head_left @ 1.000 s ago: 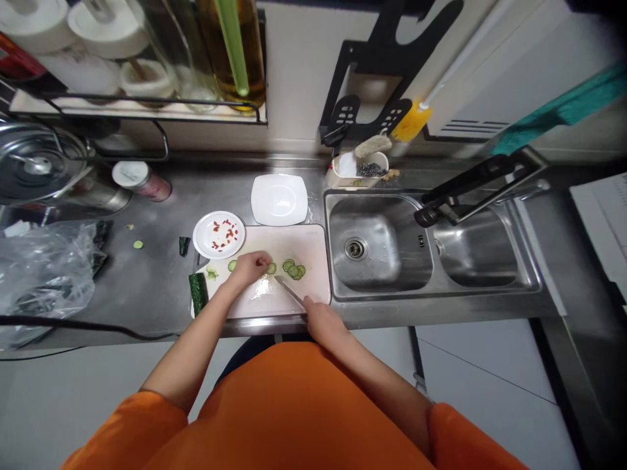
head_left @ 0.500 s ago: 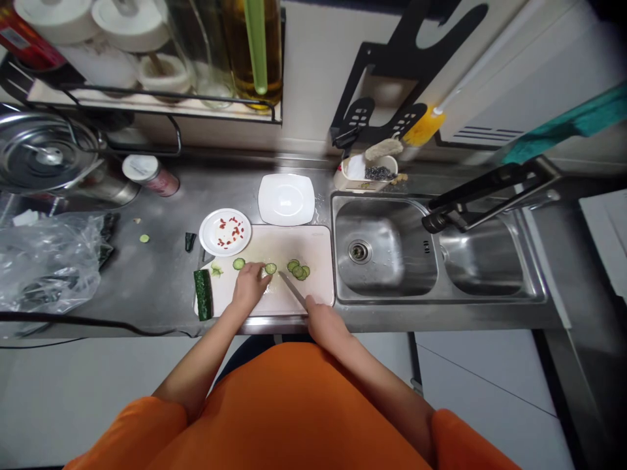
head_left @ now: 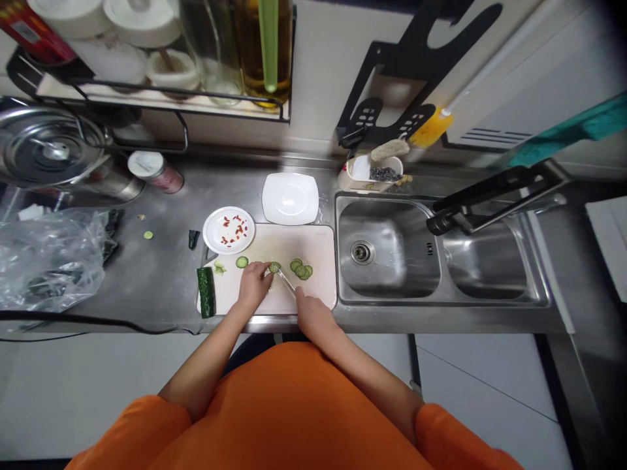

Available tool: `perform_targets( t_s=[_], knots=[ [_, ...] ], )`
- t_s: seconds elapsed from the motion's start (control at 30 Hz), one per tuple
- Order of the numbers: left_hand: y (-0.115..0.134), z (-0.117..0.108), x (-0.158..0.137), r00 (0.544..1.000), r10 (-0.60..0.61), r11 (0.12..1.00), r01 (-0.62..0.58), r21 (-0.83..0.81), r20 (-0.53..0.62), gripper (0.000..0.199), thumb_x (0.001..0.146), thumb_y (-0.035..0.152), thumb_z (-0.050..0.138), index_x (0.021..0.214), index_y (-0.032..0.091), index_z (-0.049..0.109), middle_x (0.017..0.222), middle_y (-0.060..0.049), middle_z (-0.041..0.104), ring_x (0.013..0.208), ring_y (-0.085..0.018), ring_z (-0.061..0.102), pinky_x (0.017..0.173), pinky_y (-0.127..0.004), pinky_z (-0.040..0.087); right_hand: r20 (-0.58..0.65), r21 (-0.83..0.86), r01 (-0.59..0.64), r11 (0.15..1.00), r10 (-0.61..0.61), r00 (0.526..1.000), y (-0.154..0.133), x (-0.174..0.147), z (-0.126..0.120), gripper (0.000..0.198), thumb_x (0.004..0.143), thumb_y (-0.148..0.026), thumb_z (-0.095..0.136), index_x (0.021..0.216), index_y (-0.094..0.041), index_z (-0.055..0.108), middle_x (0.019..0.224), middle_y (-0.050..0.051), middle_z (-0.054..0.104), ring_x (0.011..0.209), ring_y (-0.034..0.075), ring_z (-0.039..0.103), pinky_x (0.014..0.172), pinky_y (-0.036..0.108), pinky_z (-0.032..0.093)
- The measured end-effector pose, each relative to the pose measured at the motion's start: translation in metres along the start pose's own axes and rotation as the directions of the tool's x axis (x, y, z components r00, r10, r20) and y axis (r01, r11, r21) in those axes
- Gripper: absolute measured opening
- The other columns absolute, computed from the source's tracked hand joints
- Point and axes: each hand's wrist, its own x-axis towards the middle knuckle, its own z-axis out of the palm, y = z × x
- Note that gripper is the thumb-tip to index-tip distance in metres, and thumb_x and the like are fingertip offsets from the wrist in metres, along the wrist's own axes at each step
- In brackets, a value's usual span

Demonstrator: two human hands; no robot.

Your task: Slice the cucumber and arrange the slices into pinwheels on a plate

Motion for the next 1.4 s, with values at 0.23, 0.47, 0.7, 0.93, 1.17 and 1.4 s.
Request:
perform_targets(
  t_s=[0.23,0.47,0.7,0.93,1.17,1.4],
  knots=[
    [-0.001,0.001,-0.001,1.000,-0.023,1.000,0.023,-0.007,-0.008,0.026,0.077,0.022,0.057,0.100,0.019,0.068,0.089,-0.006,0.065,0.087,-0.022,0.057,0.084,-0.034,0.046,-0.009,-0.023,-0.005,1.000,0.005,1.000,-0.005,-0.001,-0.002,0.034,0.089,-0.004,0.033,0.122,-0.013,0.038,0.092,0.015,0.064,0.093,0.022,0.063,0.074,0.028,0.047],
    [-0.002,0.001,0.000,0.999,-0.032,0.999,0.032,-0.006,0.011,0.027,0.077,0.022,0.056,0.102,0.020,0.067,0.090,-0.006,0.064,0.090,-0.021,0.057,0.086,-0.034,0.046,0.000,-0.014,-0.013,1.000,0.013,1.000,-0.006,0.001,-0.001,0.034,0.089,-0.003,0.032,0.121,-0.013,0.039,0.090,0.014,0.064,0.094,0.023,0.063,0.075,0.028,0.047],
    [-0.002,0.001,0.001,0.999,-0.041,0.999,0.041,-0.008,0.031,0.027,0.077,0.023,0.055,0.101,0.020,0.067,0.091,-0.007,0.065,0.091,-0.022,0.058,0.089,-0.036,0.045,0.038,0.045,-0.037,0.998,0.035,0.999,-0.010,0.003,-0.006,0.033,0.088,-0.002,0.032,0.118,-0.012,0.039,0.092,0.015,0.064,0.096,0.023,0.062,0.075,0.029,0.046],
    [0.002,-0.002,0.002,0.998,-0.050,0.999,0.050,-0.010,0.038,0.026,0.077,0.021,0.056,0.100,0.019,0.067,0.090,-0.007,0.065,0.091,-0.022,0.058,0.087,-0.035,0.046,0.052,0.078,-0.020,0.997,0.016,0.999,-0.009,0.000,-0.008,0.038,0.085,0.000,0.033,0.121,-0.011,0.039,0.097,0.015,0.063,0.100,0.024,0.060,0.079,0.030,0.044],
    [0.012,-0.006,0.006,0.997,-0.078,0.996,0.079,-0.031,0.029,0.020,0.073,0.020,0.058,0.092,0.018,0.066,0.087,-0.006,0.065,0.084,-0.021,0.058,0.080,-0.032,0.046,0.121,0.048,-0.062,0.997,0.056,0.991,0.009,-0.020,-0.002,0.038,0.084,-0.001,0.036,0.121,-0.012,0.041,0.096,0.015,0.062,0.099,0.025,0.060,0.077,0.030,0.043],
    [0.018,-0.030,0.007,0.947,-0.308,0.929,0.321,-0.186,0.095,0.015,0.075,0.033,0.059,0.081,0.020,0.065,0.076,0.000,0.067,0.069,-0.015,0.059,0.070,-0.026,0.045,0.133,0.048,-0.081,0.996,0.074,0.988,0.017,-0.023,-0.001,0.037,0.083,0.000,0.038,0.116,-0.015,0.042,0.092,0.012,0.062,0.095,0.024,0.061,0.072,0.027,0.043]
  ],
)
